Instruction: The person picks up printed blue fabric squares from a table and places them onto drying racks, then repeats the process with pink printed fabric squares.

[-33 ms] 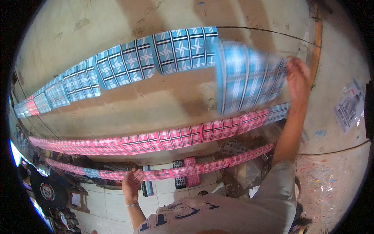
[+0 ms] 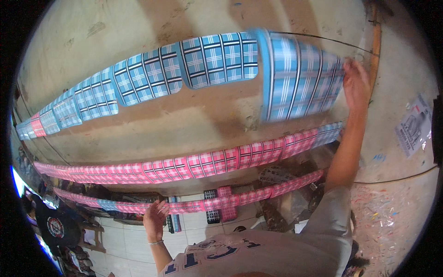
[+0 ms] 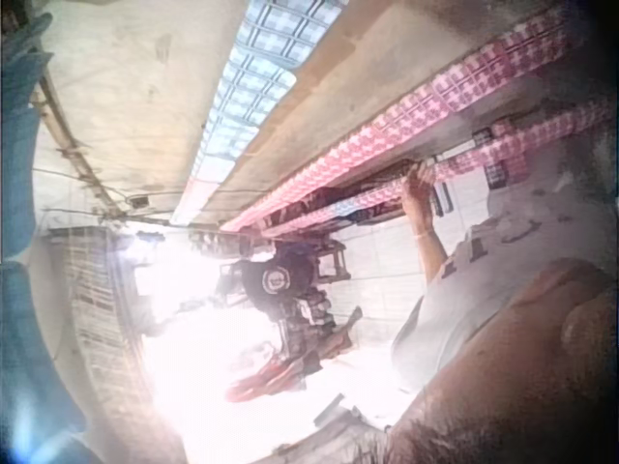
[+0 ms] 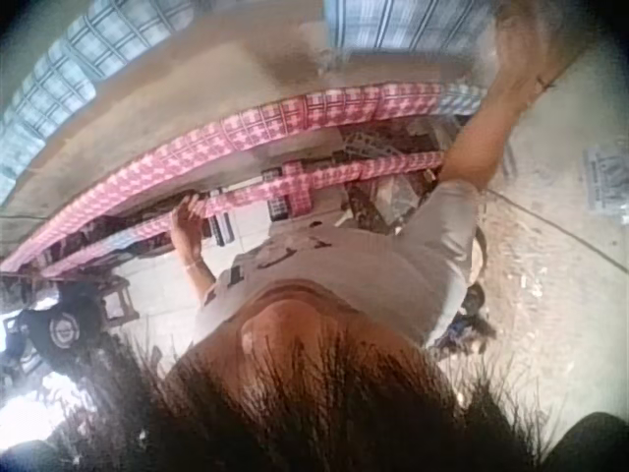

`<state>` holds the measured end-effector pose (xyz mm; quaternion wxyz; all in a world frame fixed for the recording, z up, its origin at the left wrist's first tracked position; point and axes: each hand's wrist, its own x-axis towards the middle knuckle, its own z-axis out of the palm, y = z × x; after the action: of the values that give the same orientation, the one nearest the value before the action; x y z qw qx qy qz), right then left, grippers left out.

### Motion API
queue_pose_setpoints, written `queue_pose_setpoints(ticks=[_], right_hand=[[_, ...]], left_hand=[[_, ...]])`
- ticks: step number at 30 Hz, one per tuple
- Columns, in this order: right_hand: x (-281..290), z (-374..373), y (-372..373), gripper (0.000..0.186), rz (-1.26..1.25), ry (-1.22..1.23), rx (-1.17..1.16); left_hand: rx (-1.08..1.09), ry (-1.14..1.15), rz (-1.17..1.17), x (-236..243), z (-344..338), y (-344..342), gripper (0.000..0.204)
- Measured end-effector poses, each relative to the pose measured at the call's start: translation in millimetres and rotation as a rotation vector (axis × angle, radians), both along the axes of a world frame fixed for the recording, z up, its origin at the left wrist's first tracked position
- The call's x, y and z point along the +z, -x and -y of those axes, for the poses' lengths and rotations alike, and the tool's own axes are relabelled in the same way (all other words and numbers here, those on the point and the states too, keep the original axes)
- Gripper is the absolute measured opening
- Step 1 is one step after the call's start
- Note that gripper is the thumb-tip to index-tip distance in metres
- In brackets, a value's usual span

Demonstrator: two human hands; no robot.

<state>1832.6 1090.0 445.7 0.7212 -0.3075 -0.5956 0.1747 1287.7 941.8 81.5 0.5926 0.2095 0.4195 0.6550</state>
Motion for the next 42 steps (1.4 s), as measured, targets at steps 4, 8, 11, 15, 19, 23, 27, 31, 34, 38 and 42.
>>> queue_pose_setpoints(ticks=[4,8,11,15,19,23,27,31,34,38,42], right_hand=[[50.6,-47.1,2.2,0.016,0.081,-0.027,0.063],[52.3,-90.5,-13.4,0.017,0.183,0.181,0.145],[47.6,-104.9,-11.7,0.017,0.157,0.275,0.144],[43.1,-118.0,-8.5,0.020,0.096,0.267,0.186],[38.5,-122.8,-12.3,0.023,0.093,0.261,0.166],[38.5,-122.9,-13.5,0.026,0.103,0.268,0.154],[35.4,-120.3,-12.8,0.029,0.121,0.255,0.132],[39.5,-119.6,-18.7,0.031,0.107,0.251,0.113],[37.3,-113.0,-23.1,0.033,0.090,0.201,-0.046],[-15.9,-94.6,-28.5,0.038,0.126,-0.106,-0.430],[-118.9,-8.3,76.2,0.033,0.008,0.186,-0.255]], left_hand=[[0.021,-0.016,0.037,0.1,-3.9,-3.0,0.048],[0.029,-0.033,0.008,11.0,-4.0,-11.2,0.048],[0.035,-0.021,0.012,14.4,0.6,-15.8,0.048],[0.053,0.007,0.006,15.6,8.7,-15.0,0.048],[0.085,-0.007,-0.004,10.5,8.7,-11.5,0.048],[0.079,-0.005,-0.029,17.5,10.9,-12.2,0.048],[0.085,0.010,-0.049,16.6,10.8,-14.3,0.047],[0.077,0.010,-0.063,20.6,3.0,-18.3,0.047],[0.054,-0.006,-0.052,18.2,-3.2,-14.8,0.048],[0.123,0.004,-0.061,6.5,15.9,-1.6,0.045],[0.183,0.083,-0.054,-79.6,31.9,18.9,0.043]])
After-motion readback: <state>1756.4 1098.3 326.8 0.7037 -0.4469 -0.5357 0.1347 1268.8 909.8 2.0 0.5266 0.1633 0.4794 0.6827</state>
